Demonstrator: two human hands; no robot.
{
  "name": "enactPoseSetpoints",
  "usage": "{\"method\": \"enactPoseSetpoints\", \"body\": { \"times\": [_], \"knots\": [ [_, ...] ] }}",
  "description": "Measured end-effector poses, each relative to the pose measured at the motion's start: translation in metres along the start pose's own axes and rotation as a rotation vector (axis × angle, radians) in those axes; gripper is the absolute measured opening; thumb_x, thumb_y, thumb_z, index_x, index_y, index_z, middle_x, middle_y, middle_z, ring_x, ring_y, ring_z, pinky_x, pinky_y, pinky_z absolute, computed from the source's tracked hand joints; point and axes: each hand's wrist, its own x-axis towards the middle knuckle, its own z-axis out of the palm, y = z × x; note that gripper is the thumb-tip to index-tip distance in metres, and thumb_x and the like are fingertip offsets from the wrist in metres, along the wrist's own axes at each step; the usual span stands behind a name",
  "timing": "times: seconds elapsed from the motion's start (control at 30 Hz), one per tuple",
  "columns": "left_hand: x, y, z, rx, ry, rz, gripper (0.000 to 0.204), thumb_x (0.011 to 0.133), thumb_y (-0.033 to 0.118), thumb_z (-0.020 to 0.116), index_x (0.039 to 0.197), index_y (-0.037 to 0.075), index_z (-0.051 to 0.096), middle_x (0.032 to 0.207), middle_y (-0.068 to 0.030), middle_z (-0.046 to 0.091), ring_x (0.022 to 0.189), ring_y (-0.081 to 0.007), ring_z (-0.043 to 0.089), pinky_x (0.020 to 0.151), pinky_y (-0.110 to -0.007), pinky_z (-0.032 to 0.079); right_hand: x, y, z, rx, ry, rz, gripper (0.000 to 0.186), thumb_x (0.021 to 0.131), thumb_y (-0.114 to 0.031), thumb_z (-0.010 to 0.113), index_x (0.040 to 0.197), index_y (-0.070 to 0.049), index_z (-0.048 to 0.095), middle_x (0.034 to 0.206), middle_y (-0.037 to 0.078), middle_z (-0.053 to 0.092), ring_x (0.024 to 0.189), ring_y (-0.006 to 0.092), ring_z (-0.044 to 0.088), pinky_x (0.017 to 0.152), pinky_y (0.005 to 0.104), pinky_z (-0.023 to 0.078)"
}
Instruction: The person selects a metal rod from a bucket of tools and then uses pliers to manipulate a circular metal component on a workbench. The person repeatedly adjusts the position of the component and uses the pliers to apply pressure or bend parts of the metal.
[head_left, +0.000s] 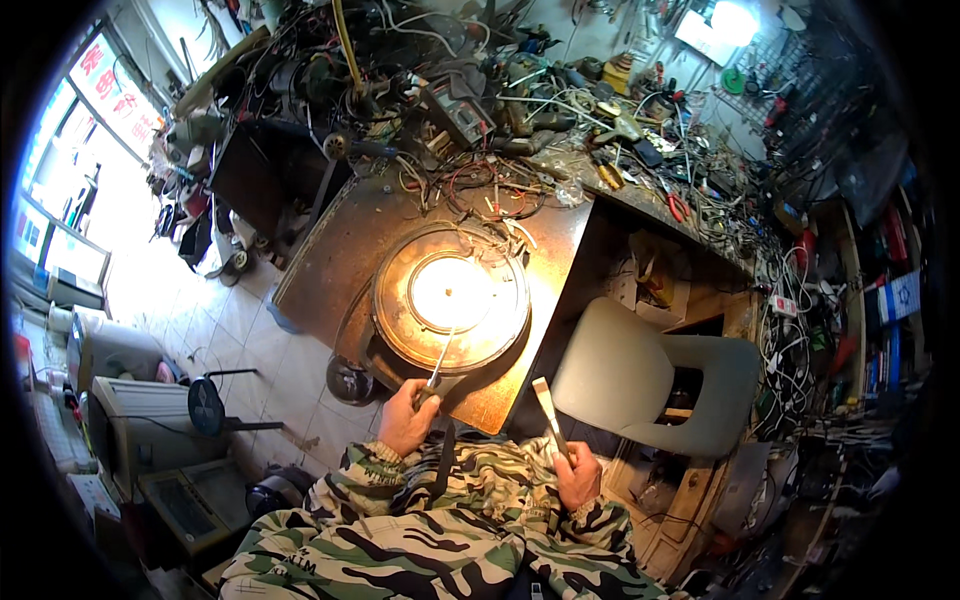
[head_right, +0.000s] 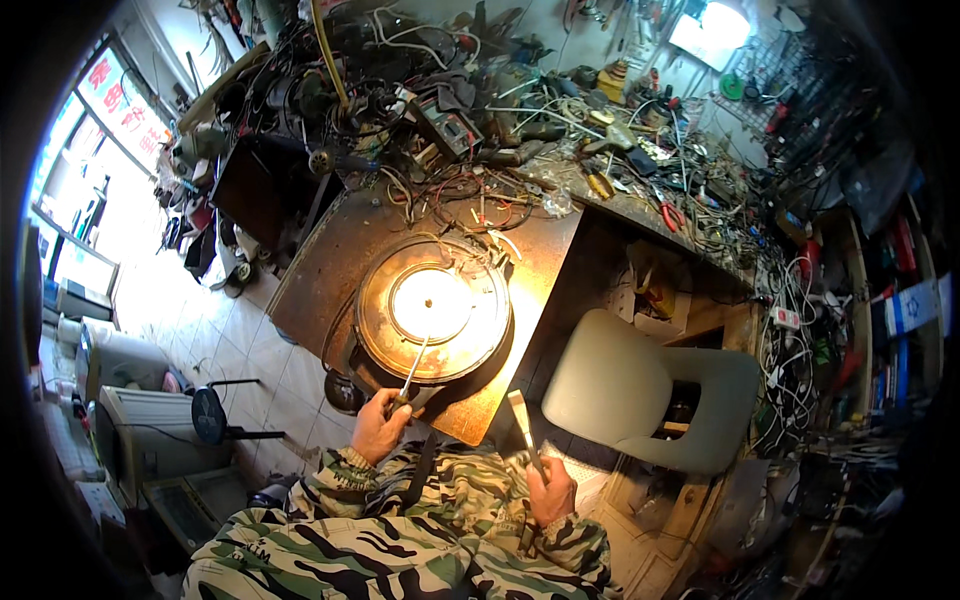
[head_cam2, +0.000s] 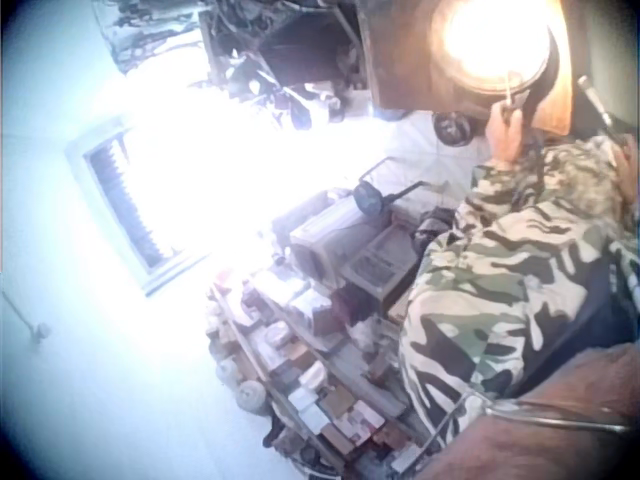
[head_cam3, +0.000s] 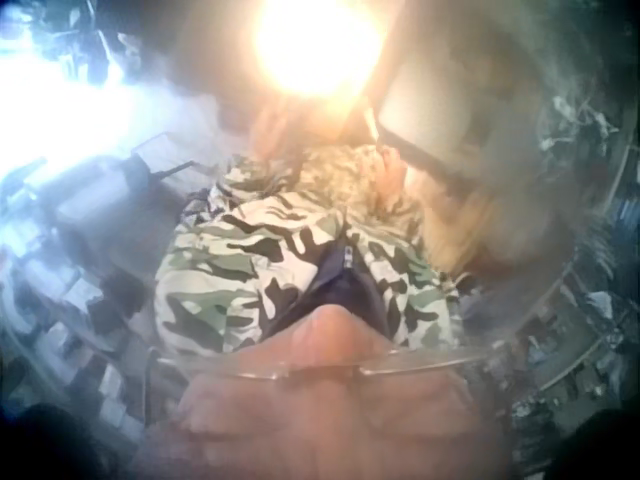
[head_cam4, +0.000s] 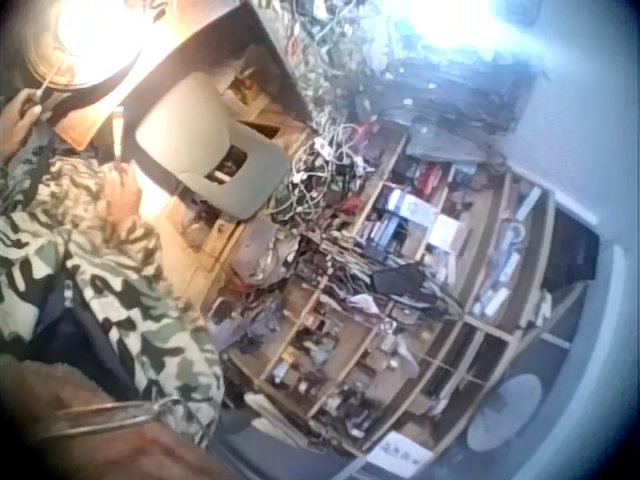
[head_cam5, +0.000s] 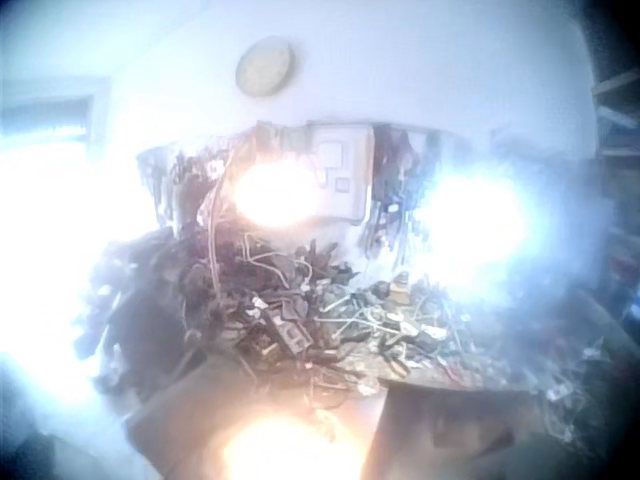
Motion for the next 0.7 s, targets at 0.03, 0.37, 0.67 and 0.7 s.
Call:
{"method": "enactPoseSetpoints", "body": {
  "times": [0.03, 0.37, 0.67, 0.7],
  "knots": [
    [0.006, 0.002, 0.0, 0.039, 0.042, -0.017, 0.035, 0.094, 0.018, 0.068, 0.118, -0.006, 0.059, 0.09, -0.0113, 0.069, 0.08, -0.0144, 0.064, 0.074, -0.031, 0.052, 0.013, -0.015, -0.003, -0.055, 0.016, -0.019, 0.029, 0.09, -0.019, 0.066, 0.108, 0.004, 0.065, 0.08, 0.021, 0.07, 0.075, 0.0283, 0.071, 0.07, 0.0379, 0.053],
    [0.089, 0.022, -0.042, 0.459, 0.495, 0.047, 0.03, 0.094, 0.02, 0.063, 0.115, -0.001, 0.058, 0.098, -0.0266, 0.067, 0.093, -0.047, 0.063, 0.082, -0.051, 0.049, 0.17, -0.109, -0.025, -0.345, -0.156, -0.374, 0.019, 0.093, -0.021, 0.065, 0.102, -0.005, 0.071, 0.075, 0.023, 0.067, 0.069, 0.0393, 0.068, 0.065, 0.0455, 0.053],
    [0.186, 0.018, -0.047, 0.762, 0.762, -0.226, 0.027, 0.096, 0.017, 0.062, 0.111, -0.003, 0.054, 0.109, -0.023, 0.06, 0.106, -0.0425, 0.057, 0.088, -0.051, 0.048, 0.305, -0.163, -0.011, -0.499, -0.375, -0.822, 0.016, 0.095, -0.017, 0.065, 0.1, -0.002, 0.069, 0.074, 0.02, 0.067, 0.064, 0.0362, 0.067, 0.059, 0.0405, 0.052],
    [0.193, 0.011, -0.046, 0.789, 0.799, -0.21, 0.027, 0.096, 0.018, 0.062, 0.111, -0.003, 0.054, 0.11, -0.0227, 0.06, 0.106, -0.0421, 0.057, 0.087, -0.051, 0.048, 0.316, -0.165, -0.009, -0.524, -0.4, -0.858, 0.016, 0.095, -0.017, 0.065, 0.1, -0.002, 0.069, 0.075, 0.02, 0.067, 0.064, 0.037, 0.068, 0.059, 0.041, 0.052]
  ]
}}
